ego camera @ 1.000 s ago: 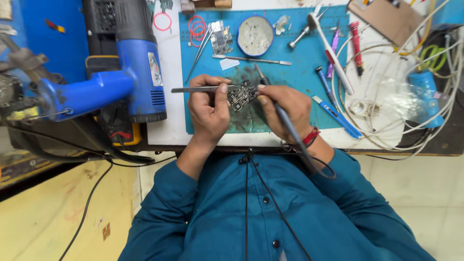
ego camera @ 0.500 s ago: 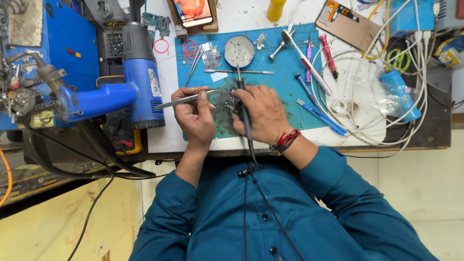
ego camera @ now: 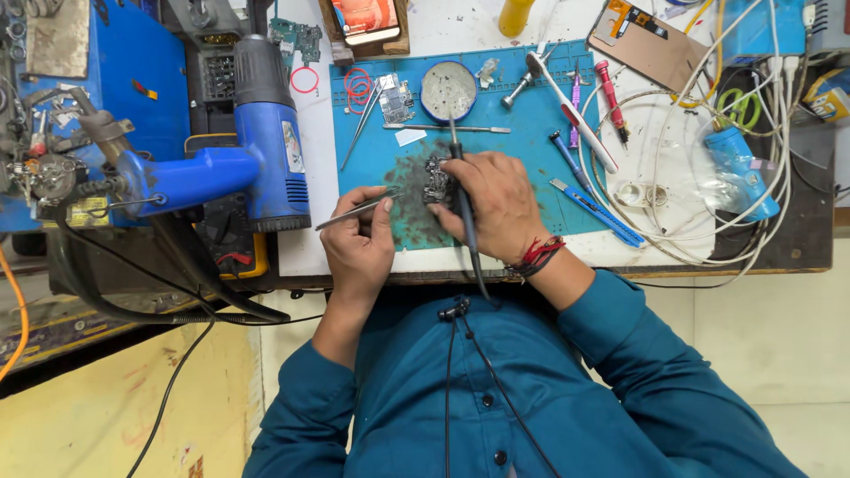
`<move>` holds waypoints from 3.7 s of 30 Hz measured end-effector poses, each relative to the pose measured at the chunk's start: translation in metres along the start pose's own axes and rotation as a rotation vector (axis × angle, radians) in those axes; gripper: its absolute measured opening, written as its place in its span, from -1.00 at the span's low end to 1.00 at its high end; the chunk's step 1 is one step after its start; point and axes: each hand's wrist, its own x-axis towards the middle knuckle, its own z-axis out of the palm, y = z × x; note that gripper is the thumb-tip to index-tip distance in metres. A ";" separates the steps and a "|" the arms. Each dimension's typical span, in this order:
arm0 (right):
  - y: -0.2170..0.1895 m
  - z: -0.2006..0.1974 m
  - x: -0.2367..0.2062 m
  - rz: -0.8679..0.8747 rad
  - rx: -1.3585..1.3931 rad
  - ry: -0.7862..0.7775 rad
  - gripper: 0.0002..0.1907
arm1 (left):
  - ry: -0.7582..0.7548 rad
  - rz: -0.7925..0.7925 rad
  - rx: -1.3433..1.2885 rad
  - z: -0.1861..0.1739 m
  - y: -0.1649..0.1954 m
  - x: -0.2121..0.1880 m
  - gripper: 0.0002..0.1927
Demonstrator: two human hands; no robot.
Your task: The person solders components on a small circuit board at a repair workbench, holding the board steady with a steel tool in one hand while applying a soldering iron to the board with the other. They reposition the board and continue soldering different points throughout the clip.
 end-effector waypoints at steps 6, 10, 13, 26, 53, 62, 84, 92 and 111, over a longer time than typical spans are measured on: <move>0.000 -0.003 -0.002 0.025 0.044 -0.001 -0.54 | 0.001 -0.040 -0.140 0.005 -0.003 0.004 -0.85; 0.000 -0.002 -0.002 0.037 -0.005 -0.006 -0.52 | -0.021 -0.016 -0.338 0.021 -0.008 0.008 -0.85; 0.003 0.000 -0.006 0.007 0.028 -0.022 -0.52 | -0.049 -0.041 -0.355 0.033 -0.009 0.010 -0.87; 0.010 0.000 -0.031 0.150 0.286 0.173 -0.88 | -0.106 0.027 -0.231 0.033 -0.004 0.007 -0.89; 0.007 -0.003 -0.026 0.080 0.346 0.086 -0.86 | -0.090 0.059 -0.175 0.033 -0.001 -0.002 -0.84; 0.007 -0.005 -0.026 -0.015 0.272 0.023 -0.90 | -0.090 0.064 -0.176 0.034 -0.001 -0.004 -0.82; 0.008 -0.005 -0.035 0.139 0.342 0.137 -0.88 | -0.090 0.076 -0.166 0.034 0.000 -0.002 -0.83; 0.006 -0.004 -0.031 0.127 0.339 0.119 -0.84 | -0.086 0.066 -0.168 0.033 0.001 -0.001 -0.83; 0.006 -0.003 -0.029 0.117 0.355 0.100 -0.85 | -0.096 0.072 -0.180 0.033 0.000 -0.002 -0.82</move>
